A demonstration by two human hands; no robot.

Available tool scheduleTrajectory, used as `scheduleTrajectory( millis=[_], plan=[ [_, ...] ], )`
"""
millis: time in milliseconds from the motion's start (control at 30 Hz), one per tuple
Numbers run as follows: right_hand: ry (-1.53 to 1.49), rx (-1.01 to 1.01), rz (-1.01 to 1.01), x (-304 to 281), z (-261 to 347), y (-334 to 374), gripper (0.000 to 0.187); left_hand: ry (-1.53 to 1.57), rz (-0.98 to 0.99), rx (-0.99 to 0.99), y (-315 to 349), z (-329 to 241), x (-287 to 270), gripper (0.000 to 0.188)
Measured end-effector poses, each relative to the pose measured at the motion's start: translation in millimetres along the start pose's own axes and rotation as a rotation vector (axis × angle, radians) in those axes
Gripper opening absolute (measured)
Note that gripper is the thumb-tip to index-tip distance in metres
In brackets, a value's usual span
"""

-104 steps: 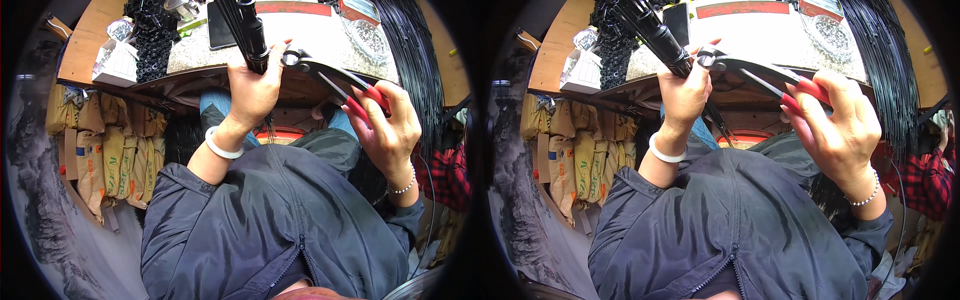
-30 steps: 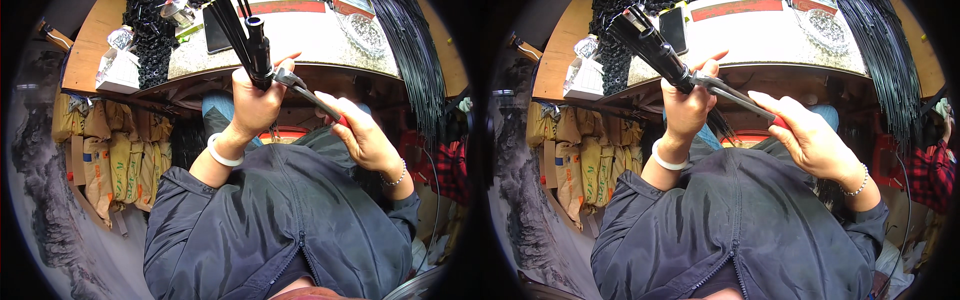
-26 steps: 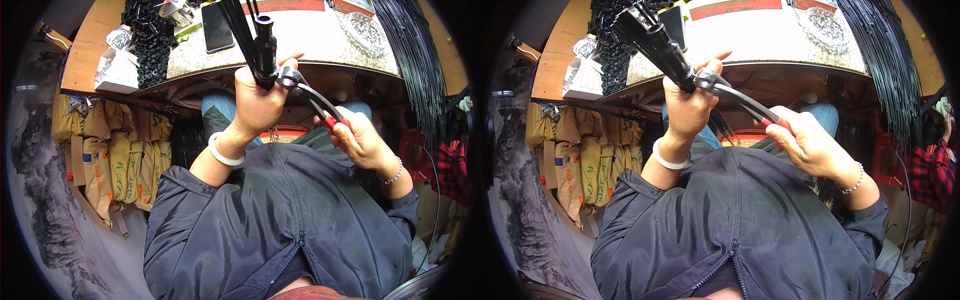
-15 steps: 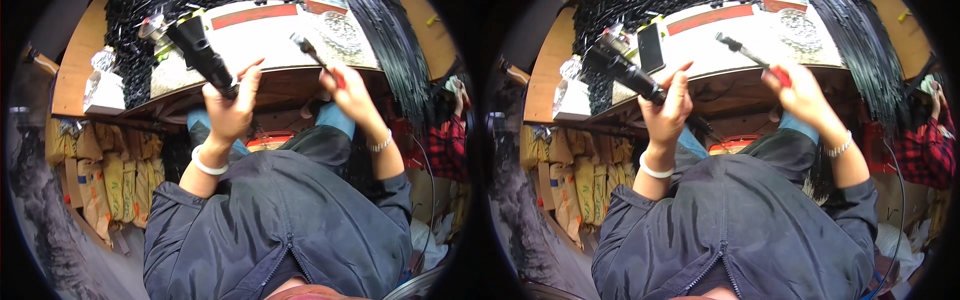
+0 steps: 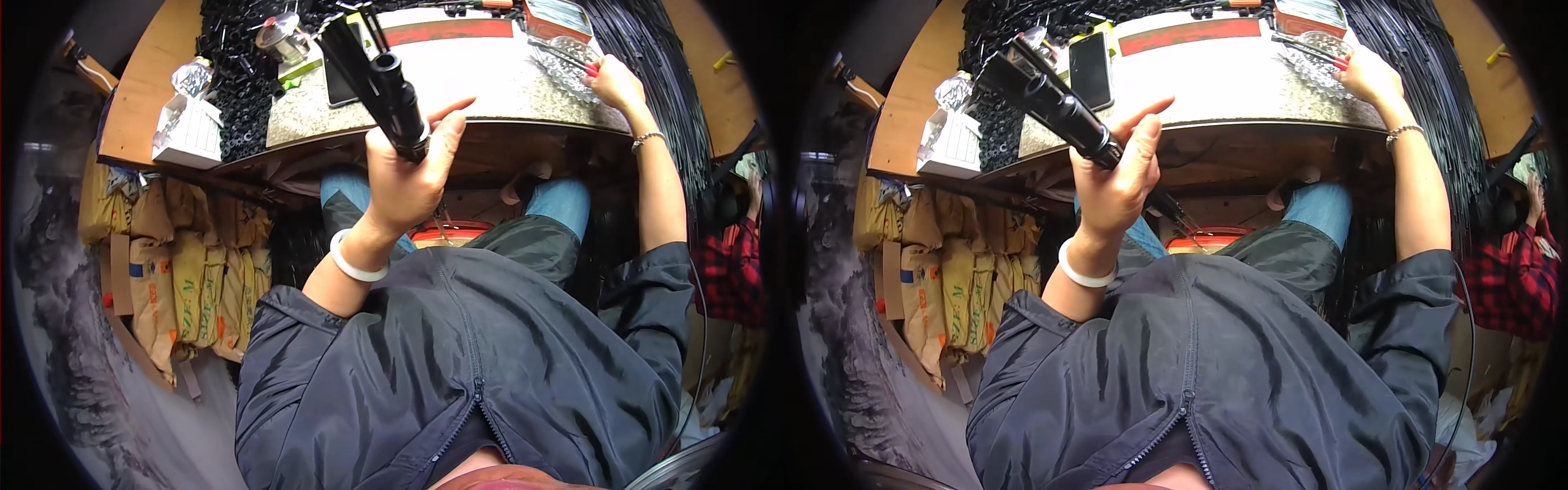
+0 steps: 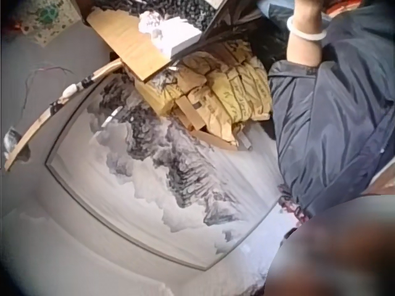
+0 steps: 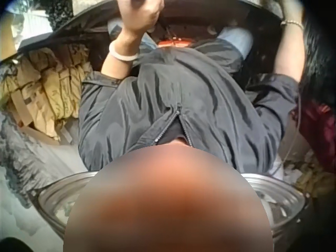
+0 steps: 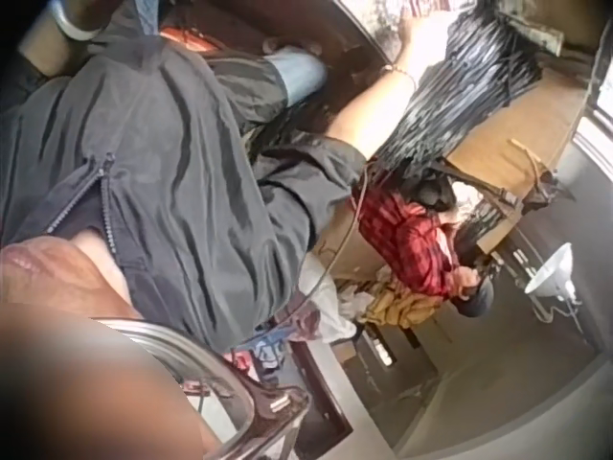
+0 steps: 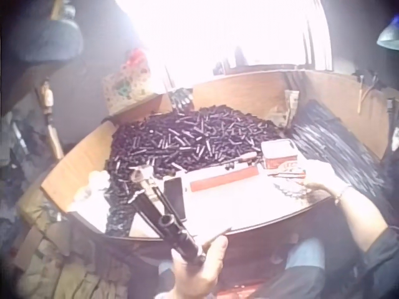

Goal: Assembling small components onto wire or rod bundles using pliers at a manufacturing workstation.

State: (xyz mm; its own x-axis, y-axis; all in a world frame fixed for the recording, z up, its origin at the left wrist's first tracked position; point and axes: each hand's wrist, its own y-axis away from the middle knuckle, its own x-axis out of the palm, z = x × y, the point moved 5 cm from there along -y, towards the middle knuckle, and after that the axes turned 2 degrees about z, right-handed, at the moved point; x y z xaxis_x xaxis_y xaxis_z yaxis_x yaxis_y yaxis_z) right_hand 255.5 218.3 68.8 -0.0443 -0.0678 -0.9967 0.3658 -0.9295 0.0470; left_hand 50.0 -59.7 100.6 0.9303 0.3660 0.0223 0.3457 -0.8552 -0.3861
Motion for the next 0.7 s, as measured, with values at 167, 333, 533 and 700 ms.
scheduleTrajectory(
  millis=[167,333,533,700],
  plan=[
    [-0.046,-0.004,-0.133,9,-10,-5,0.030,0.007,-0.004,0.008,0,0,-1,0.023],
    [-0.056,0.044,-0.166,4,-11,3,0.027,-0.020,0.006,0.023,0,3,-1,0.022],
    [-1.156,-0.470,-0.443,-17,67,92,0.016,0.017,-0.001,-0.097,3,3,10,0.014],
    [-1.319,-0.757,-0.592,-27,125,165,0.012,0.097,0.043,-0.143,4,7,18,0.013]
  ],
)
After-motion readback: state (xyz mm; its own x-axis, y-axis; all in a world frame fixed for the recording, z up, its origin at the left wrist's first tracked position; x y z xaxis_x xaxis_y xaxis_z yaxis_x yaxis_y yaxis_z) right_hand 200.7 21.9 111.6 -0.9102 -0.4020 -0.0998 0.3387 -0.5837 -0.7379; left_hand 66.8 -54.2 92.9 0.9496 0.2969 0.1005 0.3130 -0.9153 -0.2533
